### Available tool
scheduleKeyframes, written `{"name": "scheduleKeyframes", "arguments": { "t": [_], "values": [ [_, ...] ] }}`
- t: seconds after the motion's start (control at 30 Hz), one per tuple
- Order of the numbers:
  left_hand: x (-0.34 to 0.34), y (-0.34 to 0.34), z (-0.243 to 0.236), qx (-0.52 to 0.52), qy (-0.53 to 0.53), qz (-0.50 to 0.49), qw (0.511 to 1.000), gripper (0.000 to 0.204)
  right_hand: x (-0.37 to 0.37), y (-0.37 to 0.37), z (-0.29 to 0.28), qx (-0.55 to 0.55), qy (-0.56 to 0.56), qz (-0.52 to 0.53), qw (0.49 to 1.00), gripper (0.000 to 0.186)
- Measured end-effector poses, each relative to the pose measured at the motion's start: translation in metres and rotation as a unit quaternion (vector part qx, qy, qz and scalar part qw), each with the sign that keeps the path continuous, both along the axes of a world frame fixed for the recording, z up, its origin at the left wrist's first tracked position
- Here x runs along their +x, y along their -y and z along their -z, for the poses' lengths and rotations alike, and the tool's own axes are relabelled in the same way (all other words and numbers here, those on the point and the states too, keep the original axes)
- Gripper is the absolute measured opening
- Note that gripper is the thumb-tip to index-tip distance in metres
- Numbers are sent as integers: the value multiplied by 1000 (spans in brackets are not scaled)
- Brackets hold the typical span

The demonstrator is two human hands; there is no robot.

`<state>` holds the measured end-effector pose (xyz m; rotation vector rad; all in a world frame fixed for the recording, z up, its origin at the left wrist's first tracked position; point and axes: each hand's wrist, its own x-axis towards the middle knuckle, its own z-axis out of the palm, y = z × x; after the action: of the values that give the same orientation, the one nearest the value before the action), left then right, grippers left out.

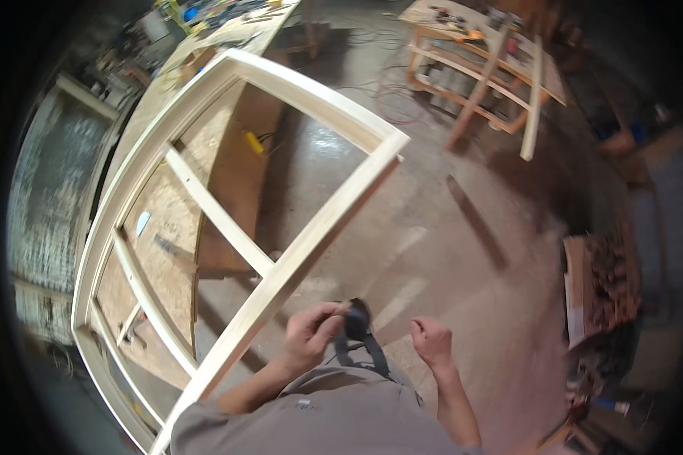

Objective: The person cuts a small wooden strip using a miter saw, sands the piece with a power sander, and then fits it into a large wooden window frame by applying wood glue with a brush and pressing it into a joint.

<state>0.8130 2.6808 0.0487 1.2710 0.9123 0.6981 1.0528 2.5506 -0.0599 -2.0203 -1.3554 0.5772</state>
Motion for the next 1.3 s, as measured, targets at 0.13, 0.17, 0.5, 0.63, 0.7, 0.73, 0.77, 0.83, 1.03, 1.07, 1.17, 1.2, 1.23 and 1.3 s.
{"name": "scheduleKeyframes", "arguments": {
  "t": [0.13, 0.17, 0.5, 0.63, 0.7, 0.73, 0.77, 0.83, 1.03, 1.07, 1.17, 1.2, 1.23, 1.3],
  "values": [
    [104, -67, 7, 68, -12, 19, 997, 20, 103, -80, 10, 12, 63, -41, 997, 8],
    [129, -86, 14, 74, 5, 14, 997, 20, 131, -109, 9, 17, 85, -39, 995, 9],
    [268, -249, 23, 23, -5, -153, 988, 24, 340, -295, 12, -99, 42, -120, 987, 10],
    [295, -307, 23, 59, -45, -271, 960, 24, 398, -412, 20, -122, 24, -180, 976, 11],
    [312, -327, 30, 28, -70, -343, 936, 24, 417, -484, 31, -107, 27, -239, 965, 13],
    [321, -343, 30, 14, -70, -374, 925, 23, 425, -523, 34, -95, 40, -271, 957, 12],
    [332, -358, 28, 16, -67, -380, 922, 23, 431, -560, 30, -81, 56, -297, 950, 12],
    [349, -394, 31, -14, -115, -460, 880, 22, 425, -633, 21, -26, 50, -357, 932, 10],
    [381, -508, 13, -14, -81, -627, 775, 8, 353, -833, -28, 62, 57, -477, 875, 18],
    [381, -532, 15, -21, -66, -659, 749, 12, 349, -860, -31, 45, 79, -490, 867, 23],
    [366, -608, 44, 37, -60, -648, 758, 3, 326, -940, -30, 124, 28, -538, 834, 34],
    [362, -641, 54, 48, -49, -653, 754, 7, 322, -970, -26, 101, 21, -538, 837, 39],
    [357, -671, 62, 47, -46, -654, 753, 7, 316, -1003, -25, 100, 24, -539, 836, 39],
    [343, -732, 87, 25, -76, -618, 782, 10, 306, -1073, -26, 91, 16, -544, 834, 39]
  ]
}}
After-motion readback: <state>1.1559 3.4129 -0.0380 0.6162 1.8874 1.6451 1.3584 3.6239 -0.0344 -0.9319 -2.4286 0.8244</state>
